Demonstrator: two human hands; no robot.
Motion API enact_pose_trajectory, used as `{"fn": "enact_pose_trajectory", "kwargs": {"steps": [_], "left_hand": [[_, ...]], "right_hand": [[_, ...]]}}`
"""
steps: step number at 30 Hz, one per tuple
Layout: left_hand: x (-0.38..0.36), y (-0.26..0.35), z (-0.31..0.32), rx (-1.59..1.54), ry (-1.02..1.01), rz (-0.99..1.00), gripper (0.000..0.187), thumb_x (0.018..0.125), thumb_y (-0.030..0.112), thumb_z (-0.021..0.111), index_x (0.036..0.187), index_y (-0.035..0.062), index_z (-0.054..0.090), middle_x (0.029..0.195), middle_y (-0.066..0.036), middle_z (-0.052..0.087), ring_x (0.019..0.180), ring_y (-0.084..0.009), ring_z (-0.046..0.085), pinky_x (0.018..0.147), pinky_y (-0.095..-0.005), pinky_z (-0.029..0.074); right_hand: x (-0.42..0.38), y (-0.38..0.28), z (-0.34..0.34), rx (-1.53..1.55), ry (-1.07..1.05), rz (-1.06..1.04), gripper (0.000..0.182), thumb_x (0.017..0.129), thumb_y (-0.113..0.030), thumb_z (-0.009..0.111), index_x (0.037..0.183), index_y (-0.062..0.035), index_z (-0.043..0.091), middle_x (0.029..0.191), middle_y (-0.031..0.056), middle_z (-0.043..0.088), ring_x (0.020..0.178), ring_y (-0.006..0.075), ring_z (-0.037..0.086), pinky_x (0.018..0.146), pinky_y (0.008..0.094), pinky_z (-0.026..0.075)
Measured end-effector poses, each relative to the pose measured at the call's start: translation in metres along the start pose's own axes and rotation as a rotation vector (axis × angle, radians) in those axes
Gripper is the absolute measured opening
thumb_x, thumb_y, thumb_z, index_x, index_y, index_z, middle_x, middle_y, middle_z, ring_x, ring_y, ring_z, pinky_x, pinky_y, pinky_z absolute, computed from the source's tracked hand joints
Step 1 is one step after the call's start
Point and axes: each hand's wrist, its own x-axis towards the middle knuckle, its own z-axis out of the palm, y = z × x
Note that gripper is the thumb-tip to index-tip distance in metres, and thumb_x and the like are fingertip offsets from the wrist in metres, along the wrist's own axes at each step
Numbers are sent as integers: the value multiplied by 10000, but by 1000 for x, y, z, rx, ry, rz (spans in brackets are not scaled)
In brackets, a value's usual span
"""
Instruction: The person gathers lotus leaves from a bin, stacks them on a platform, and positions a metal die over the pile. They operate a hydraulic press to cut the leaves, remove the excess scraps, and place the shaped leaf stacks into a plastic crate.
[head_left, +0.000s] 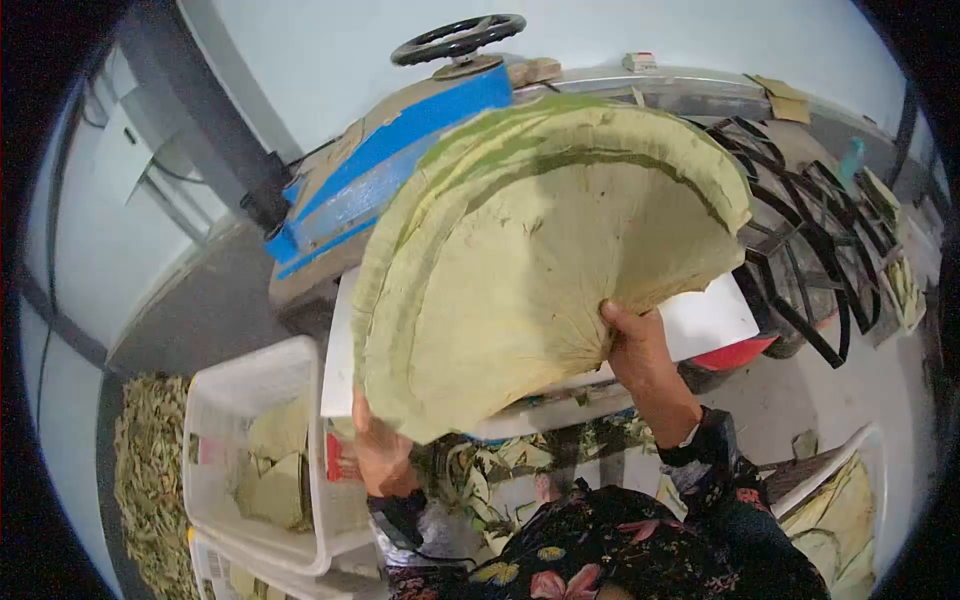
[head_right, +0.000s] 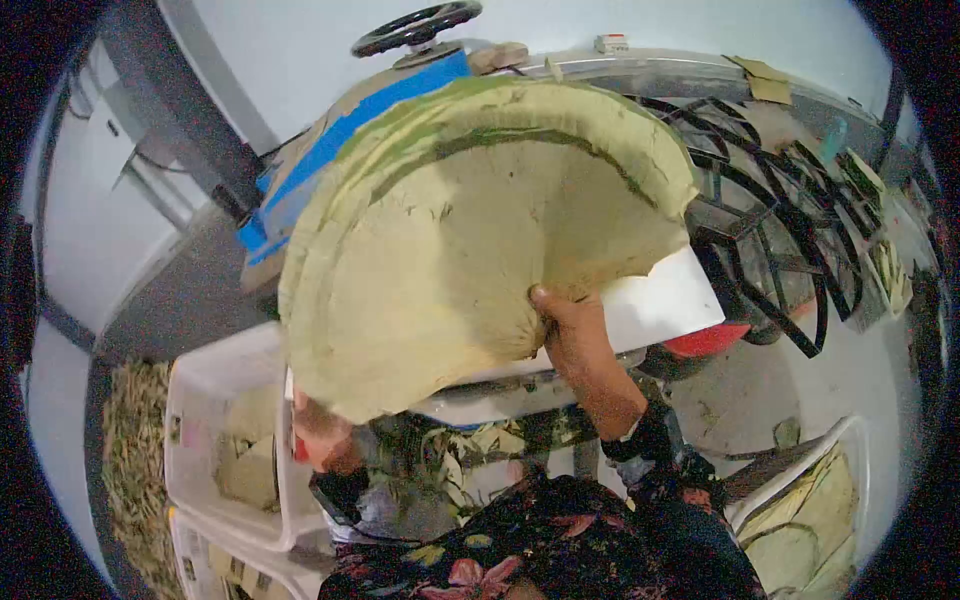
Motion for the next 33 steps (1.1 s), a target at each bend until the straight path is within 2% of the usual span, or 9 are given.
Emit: {"fn": "enact_pose_trajectory", "kwargs": {"steps": [1, 2, 5, 7, 11, 19, 23, 29, 33], "left_hand": [[12, 8, 9, 401, 199, -120, 745, 743, 142, 715, 1384, 102, 336, 1353, -112, 417, 1192, -300, 459, 924, -464, 446], [30, 20, 35, 507, 62, -283, 684, 724, -26, 680, 1337, 58, 388, 1255, -122, 504, 1070, -258, 551, 846, -368, 500], [59, -1, 36, 783, 127, -350, 602, 724, -24, 684, 1275, 15, 445, 1183, -110, 556, 993, -217, 579, 815, -335, 503], [60, -28, 18, 682, 104, -322, 494, 726, -25, 688, 1190, -18, 515, 1111, -96, 595, 943, -174, 583, 797, -297, 491], [64, -57, -7, 636, 113, -279, 443, 727, -10, 698, 1145, -26, 550, 1063, -92, 612, 933, -159, 577, 826, -284, 460], [81, -53, -22, 571, 47, -358, 397, 738, 10, 691, 1110, -40, 565, 973, -75, 622, 893, -156, 580, 796, -284, 472], [78, -57, -16, 628, 193, -363, 452, 728, 4, 699, 1147, -39, 536, 1012, -85, 609, 904, -154, 578, 780, -273, 485], [85, -51, -20, 527, 60, -201, 541, 761, -15, 683, 1245, -36, 442, 1092, -101, 584, 897, -143, 586, 741, -265, 499], [67, -66, -24, 630, 42, -324, 544, 797, 13, 671, 1272, -24, 408, 1110, -103, 582, 925, -155, 586, 767, -265, 499]], "right_hand": [[4, 2, -3, -9, 62, -16, 498, 767, -75, 672, 1211, 1, 459, 1112, 98, 577, 1009, 236, 571, 896, 380, 467], [6, 5, -5, -11, 83, -45, 498, 767, -75, 672, 1211, 1, 459, 1112, 98, 577, 1009, 236, 571, 896, 380, 467], [17, 20, -23, -64, 114, -136, 537, 762, -88, 675, 1235, 3, 437, 1148, 109, 561, 1049, 243, 551, 933, 391, 438], [22, 21, -65, -131, -147, -24, 548, 783, -116, 648, 1260, 9, 412, 1185, 118, 539, 1099, 254, 519, 969, 399, 403], [21, 26, -84, -49, -67, 3, 671, 809, -176, 653, 1363, -54, 293, 1321, 102, 447, 1207, 281, 441, 1008, 430, 356], [34, 34, -81, 46, -116, 29, 758, 769, -246, 708, 1374, -49, 296, 1362, 116, 408, 1239, 288, 411, 1027, 442, 336], [37, 42, -75, -23, -52, 31, 776, 762, -289, 713, 1371, -41, 301, 1357, 118, 411, 1242, 296, 404, 1025, 458, 332], [34, 38, -67, -62, -91, 14, 723, 778, -306, 692, 1353, -44, 340, 1351, 119, 417, 1241, 300, 402, 1030, 480, 315], [37, 55, -75, -30, 49, 45, 762, 750, -349, 715, 1345, -51, 343, 1333, 106, 431, 1246, 301, 393, 1027, 487, 313]]}}
